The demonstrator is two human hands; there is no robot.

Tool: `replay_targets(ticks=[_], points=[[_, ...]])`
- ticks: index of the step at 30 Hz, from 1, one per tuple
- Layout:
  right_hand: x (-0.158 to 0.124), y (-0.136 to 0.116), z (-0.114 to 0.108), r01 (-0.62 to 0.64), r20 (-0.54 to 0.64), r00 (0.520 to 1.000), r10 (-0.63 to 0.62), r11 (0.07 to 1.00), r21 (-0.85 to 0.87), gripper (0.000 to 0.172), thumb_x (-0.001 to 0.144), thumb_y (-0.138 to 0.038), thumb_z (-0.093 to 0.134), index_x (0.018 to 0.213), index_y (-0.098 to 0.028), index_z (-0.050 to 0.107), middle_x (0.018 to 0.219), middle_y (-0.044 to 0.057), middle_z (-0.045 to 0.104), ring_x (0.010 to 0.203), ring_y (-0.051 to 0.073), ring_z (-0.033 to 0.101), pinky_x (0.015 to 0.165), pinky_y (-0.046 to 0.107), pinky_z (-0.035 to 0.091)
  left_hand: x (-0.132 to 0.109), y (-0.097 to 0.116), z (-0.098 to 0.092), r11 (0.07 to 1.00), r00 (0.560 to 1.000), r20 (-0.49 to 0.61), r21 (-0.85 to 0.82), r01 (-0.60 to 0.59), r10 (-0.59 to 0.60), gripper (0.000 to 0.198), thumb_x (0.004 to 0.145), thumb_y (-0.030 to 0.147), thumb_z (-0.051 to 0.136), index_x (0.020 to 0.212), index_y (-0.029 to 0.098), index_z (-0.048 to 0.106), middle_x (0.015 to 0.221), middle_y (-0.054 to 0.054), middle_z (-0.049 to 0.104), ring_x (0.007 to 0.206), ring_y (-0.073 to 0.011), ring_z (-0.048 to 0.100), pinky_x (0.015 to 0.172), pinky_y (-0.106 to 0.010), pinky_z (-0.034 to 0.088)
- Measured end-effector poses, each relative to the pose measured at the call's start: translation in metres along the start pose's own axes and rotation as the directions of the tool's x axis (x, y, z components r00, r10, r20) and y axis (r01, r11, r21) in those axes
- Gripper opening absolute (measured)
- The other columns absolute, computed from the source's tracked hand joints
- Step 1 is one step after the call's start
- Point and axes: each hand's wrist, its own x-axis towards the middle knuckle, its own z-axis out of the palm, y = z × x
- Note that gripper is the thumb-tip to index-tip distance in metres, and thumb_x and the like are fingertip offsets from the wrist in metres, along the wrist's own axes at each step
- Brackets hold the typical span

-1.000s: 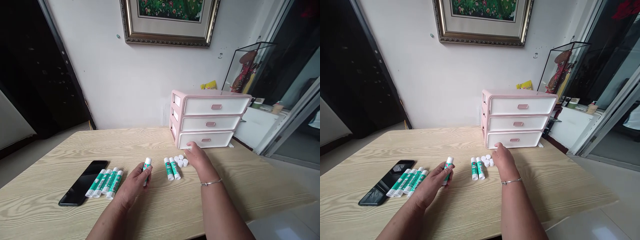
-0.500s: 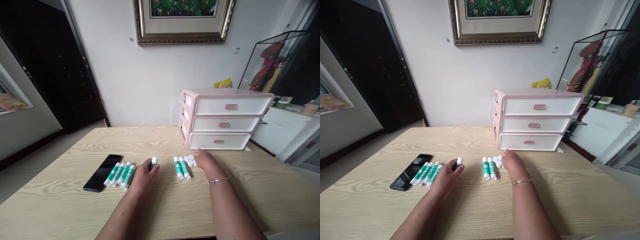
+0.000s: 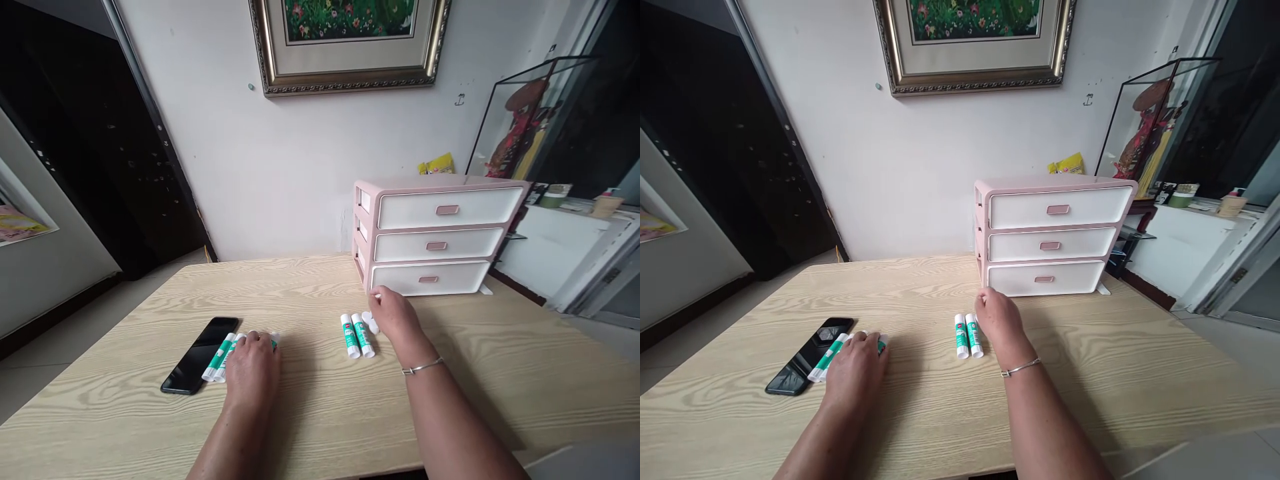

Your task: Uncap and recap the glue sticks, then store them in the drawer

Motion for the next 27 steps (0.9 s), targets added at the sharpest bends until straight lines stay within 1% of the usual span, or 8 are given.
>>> replay_targets(ticks=[4, 9, 13, 16, 19, 21, 23, 27], points=[[-0.010, -0.012, 0.014, 0.140, 0.070, 0.988, -0.139, 0.990, -0.016, 0.023, 0.092, -0.028, 0.049, 0.097, -0.023, 0.070, 0.086, 0.005, 0.075, 0.081, 0.020, 0.066, 0.070, 0.028, 0.041, 0.003, -0.004, 0.009, 0.998, 0.998, 0.019, -0.029, 0.055, -0.055, 0.029, 0.092, 0.031, 0.050, 0.110, 0.016, 0.068, 0.107, -0.015, 0.067, 0.100, -0.0294, 0.064, 0.082, -0.035, 0.046], [-0.018, -0.011, 0.035, 0.322, 0.144, 0.941, -0.306, 0.941, -0.101, 0.030, 0.091, -0.031, 0.056, 0.114, -0.017, 0.068, 0.105, 0.012, 0.071, 0.103, 0.026, 0.060, 0.088, 0.034, 0.041, 0.004, -0.004, 0.014, 0.999, 0.998, -0.055, -0.036, 0.038, -0.040, 0.035, 0.095, 0.036, 0.046, 0.114, 0.015, 0.067, 0.103, -0.014, 0.067, 0.097, -0.0300, 0.064, 0.081, -0.036, 0.046], [-0.022, -0.011, 0.042, 0.404, 0.203, 0.908, -0.366, 0.894, -0.195, 0.028, 0.089, -0.034, 0.061, 0.110, -0.019, 0.070, 0.105, 0.012, 0.069, 0.107, 0.029, 0.055, 0.096, 0.039, 0.037, 0.001, 0.005, 0.024, 0.986, 0.987, -0.152, -0.152, -0.067, 0.043, 0.036, 0.098, 0.038, 0.041, 0.112, 0.019, 0.068, 0.103, -0.011, 0.066, 0.096, -0.0263, 0.064, 0.086, -0.036, 0.046], [-0.026, -0.015, 0.044, 0.444, 0.214, 0.892, -0.398, 0.859, -0.255, 0.020, 0.086, -0.033, 0.064, 0.101, -0.020, 0.070, 0.098, 0.011, 0.068, 0.105, 0.031, 0.054, 0.093, 0.040, 0.037, -0.004, 0.016, 0.028, 0.943, 0.976, -0.184, -0.287, -0.169, 0.119, 0.032, 0.098, 0.036, 0.043, 0.109, 0.021, 0.069, 0.104, -0.010, 0.066, 0.098, -0.0244, 0.065, 0.088, -0.034, 0.047], [-0.032, -0.019, 0.049, 0.495, 0.228, 0.867, -0.444, 0.821, -0.285, 0.015, 0.085, -0.026, 0.064, 0.097, -0.019, 0.069, 0.094, 0.012, 0.068, 0.101, 0.030, 0.055, 0.088, 0.039, 0.039, -0.008, 0.026, 0.026, 0.887, 0.971, -0.170, -0.402, -0.226, 0.171, 0.027, 0.097, 0.033, 0.045, 0.106, 0.023, 0.069, 0.105, -0.008, 0.066, 0.094, -0.0221, 0.066, 0.082, -0.032, 0.049], [-0.035, -0.021, 0.053, 0.536, 0.246, 0.841, -0.481, 0.802, -0.263, 0.017, 0.086, -0.020, 0.061, 0.101, -0.019, 0.068, 0.093, 0.012, 0.068, 0.098, 0.028, 0.057, 0.085, 0.037, 0.040, -0.010, 0.030, 0.021, 0.850, 0.972, -0.134, -0.473, -0.232, 0.191, 0.026, 0.096, 0.031, 0.045, 0.102, 0.023, 0.069, 0.103, -0.008, 0.066, 0.088, -0.0203, 0.066, 0.076, -0.031, 0.050], [-0.037, -0.020, 0.056, 0.564, 0.260, 0.820, -0.511, 0.800, -0.206, 0.026, 0.087, -0.016, 0.058, 0.111, -0.020, 0.067, 0.094, 0.011, 0.069, 0.096, 0.026, 0.059, 0.084, 0.035, 0.041, -0.011, 0.032, 0.017, 0.818, 0.976, -0.096, -0.533, -0.216, 0.195, 0.026, 0.096, 0.030, 0.045, 0.097, 0.022, 0.070, 0.099, -0.008, 0.066, 0.084, -0.0194, 0.066, 0.073, -0.030, 0.049], [-0.036, -0.020, 0.059, 0.541, 0.237, 0.819, -0.523, 0.841, -0.013, 0.042, 0.085, -0.015, 0.060, 0.127, -0.024, 0.063, 0.101, 0.008, 0.070, 0.102, 0.024, 0.061, 0.089, 0.033, 0.043, -0.010, 0.029, 0.014, 0.748, 0.983, -0.049, -0.642, -0.169, 0.180, 0.028, 0.096, 0.033, 0.045, 0.093, 0.021, 0.070, 0.094, -0.008, 0.065, 0.080, -0.0193, 0.064, 0.072, -0.031, 0.048]])
